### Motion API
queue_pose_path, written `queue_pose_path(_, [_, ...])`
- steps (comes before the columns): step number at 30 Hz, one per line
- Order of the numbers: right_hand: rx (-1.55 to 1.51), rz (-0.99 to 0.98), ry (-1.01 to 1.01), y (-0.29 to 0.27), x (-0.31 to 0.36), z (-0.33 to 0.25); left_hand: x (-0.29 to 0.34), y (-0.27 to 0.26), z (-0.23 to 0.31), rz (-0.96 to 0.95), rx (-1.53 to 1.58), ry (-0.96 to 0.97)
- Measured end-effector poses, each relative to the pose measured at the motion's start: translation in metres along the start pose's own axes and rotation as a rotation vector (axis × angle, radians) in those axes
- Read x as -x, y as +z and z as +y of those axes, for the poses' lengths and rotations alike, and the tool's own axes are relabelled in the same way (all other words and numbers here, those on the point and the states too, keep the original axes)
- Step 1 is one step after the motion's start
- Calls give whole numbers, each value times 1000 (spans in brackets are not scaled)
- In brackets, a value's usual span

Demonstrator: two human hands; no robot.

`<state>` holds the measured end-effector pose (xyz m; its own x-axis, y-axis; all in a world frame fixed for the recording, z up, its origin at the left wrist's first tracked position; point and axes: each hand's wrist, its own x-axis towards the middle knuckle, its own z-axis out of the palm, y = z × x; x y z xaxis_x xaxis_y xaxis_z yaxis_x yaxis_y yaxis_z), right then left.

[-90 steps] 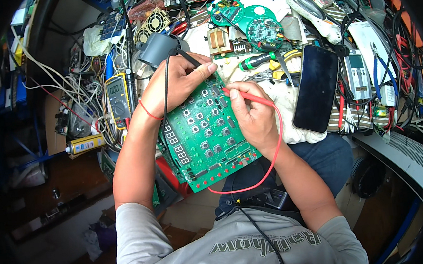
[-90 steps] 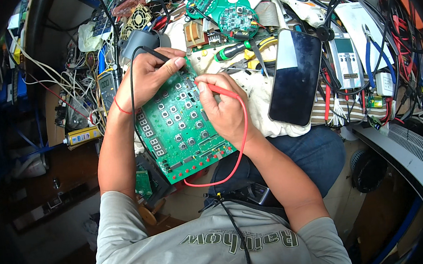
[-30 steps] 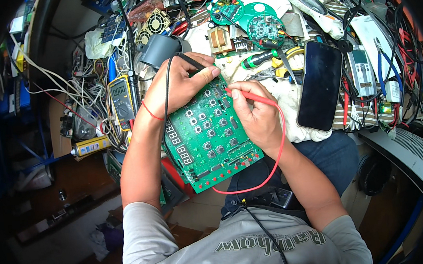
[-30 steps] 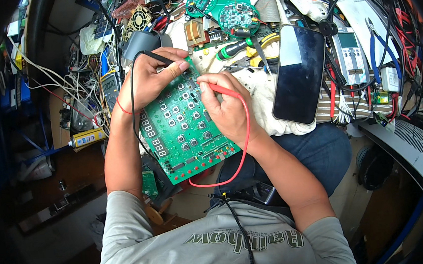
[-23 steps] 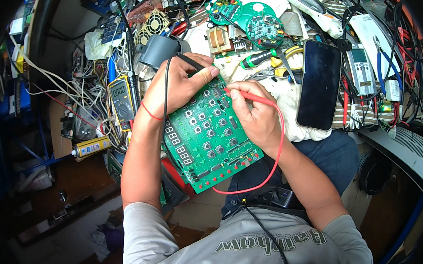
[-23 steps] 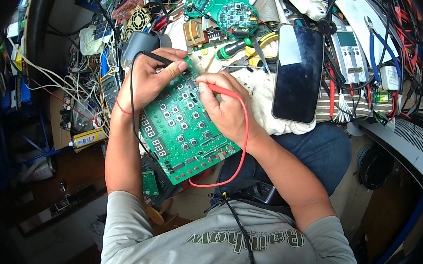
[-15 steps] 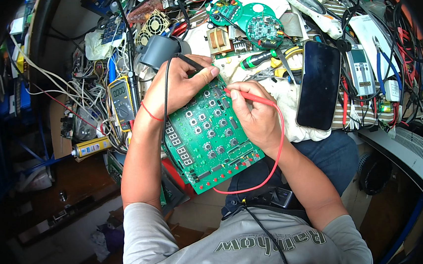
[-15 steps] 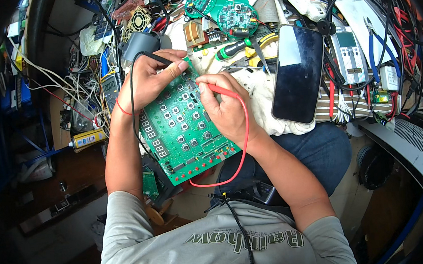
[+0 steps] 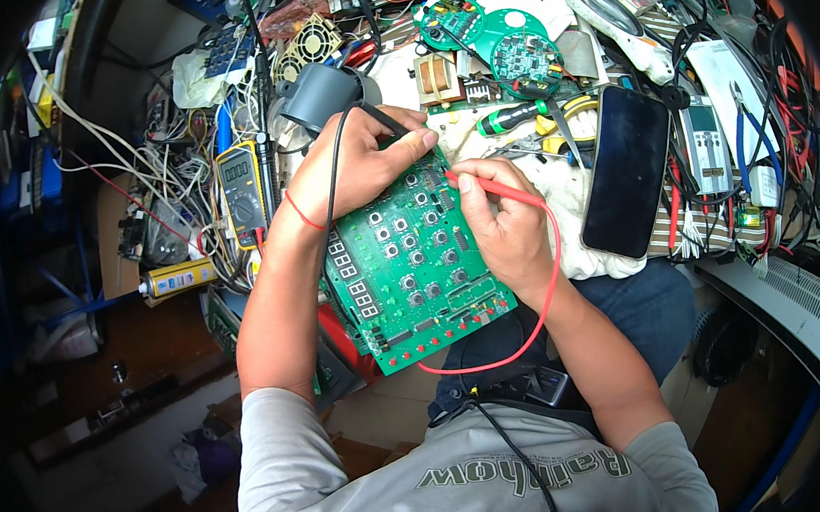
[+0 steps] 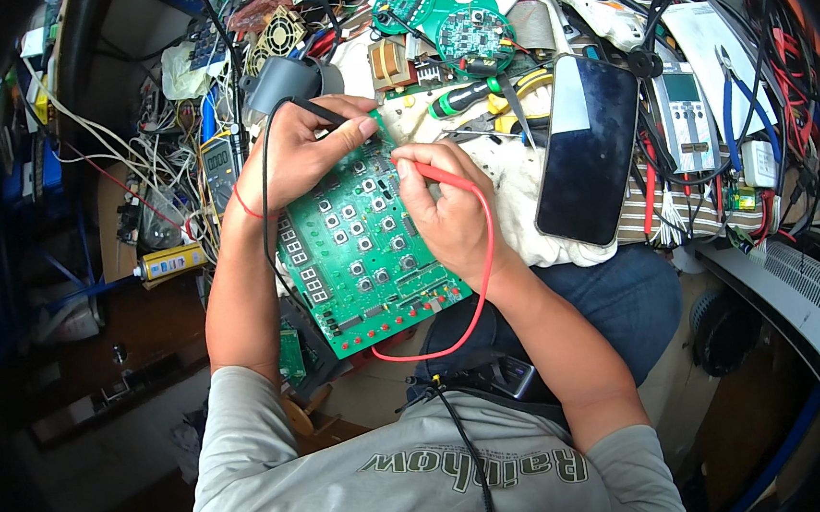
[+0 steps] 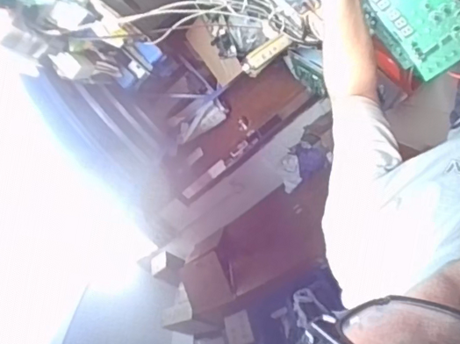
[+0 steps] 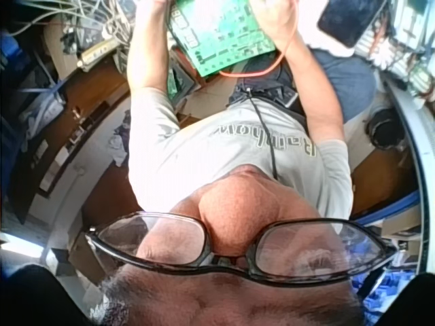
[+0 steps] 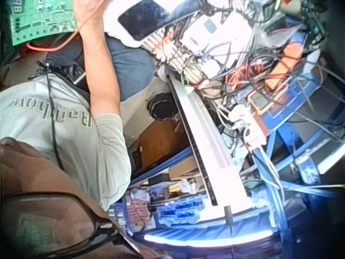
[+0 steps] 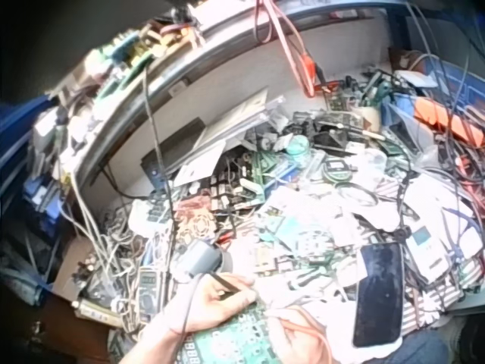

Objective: The person holds a green circuit board and uses a multimeter to test multiple points on it. They move the probes across different pads and components while reading the multimeter display.

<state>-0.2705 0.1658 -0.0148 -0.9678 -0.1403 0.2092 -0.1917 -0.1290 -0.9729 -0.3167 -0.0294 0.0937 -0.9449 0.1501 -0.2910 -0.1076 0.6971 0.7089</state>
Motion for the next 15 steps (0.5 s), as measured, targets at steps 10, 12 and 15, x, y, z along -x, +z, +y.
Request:
queue_pose_path(10, [20,-56,47,-2,3,4,1,-2,8,5,-105,-33])
queue_pose_path(12, [-15,-9,61,0,3,5,0,-2,7,8,-115,-20])
queue_pose_path(15, [-55,4,76,2,4,7,0,-2,6,12,-120,-4])
